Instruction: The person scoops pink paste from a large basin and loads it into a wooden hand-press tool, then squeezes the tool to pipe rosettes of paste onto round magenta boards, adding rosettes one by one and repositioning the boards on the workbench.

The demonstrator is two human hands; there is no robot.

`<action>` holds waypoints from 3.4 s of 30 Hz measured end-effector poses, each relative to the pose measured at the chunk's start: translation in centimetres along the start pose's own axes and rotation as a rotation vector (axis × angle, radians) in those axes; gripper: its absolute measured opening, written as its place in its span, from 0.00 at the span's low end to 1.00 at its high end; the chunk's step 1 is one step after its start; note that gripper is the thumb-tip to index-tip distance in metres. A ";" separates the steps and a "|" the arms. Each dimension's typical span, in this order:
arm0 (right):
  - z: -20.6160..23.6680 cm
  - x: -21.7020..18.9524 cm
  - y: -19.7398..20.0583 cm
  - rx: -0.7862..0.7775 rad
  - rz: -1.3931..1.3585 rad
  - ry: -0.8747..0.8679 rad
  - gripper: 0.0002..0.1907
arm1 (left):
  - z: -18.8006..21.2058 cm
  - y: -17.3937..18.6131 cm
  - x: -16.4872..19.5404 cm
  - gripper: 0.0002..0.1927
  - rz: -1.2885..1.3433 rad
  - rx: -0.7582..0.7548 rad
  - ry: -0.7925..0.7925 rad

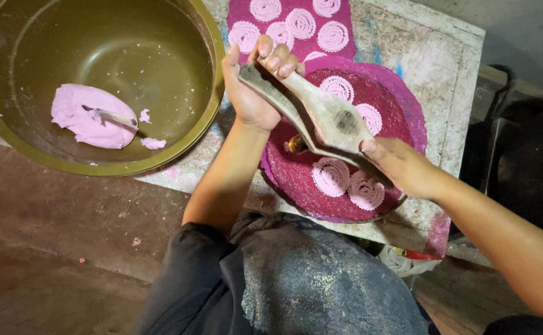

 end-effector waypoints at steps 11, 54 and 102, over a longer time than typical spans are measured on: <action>-1.2 -0.4 0.4 0.050 -0.004 -0.067 0.37 | -1.8 0.9 -0.4 0.22 0.040 -0.042 -0.002; 0.5 0.1 2.3 0.082 0.084 -0.239 0.32 | -1.1 4.3 -3.1 0.19 0.035 0.217 -0.054; -1.0 1.1 0.6 0.255 -0.049 -0.138 0.29 | -4.5 4.9 -3.8 0.16 -0.038 0.266 -0.018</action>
Point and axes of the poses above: each hand's wrist, its own z-axis away from the middle knuckle, its own y-axis out of the back of the hand, x = y × z, the point moved 7 cm from there along -z, towards the middle knuckle, and after that the axes turned 3 degrees about x, right-handed, at the moved point
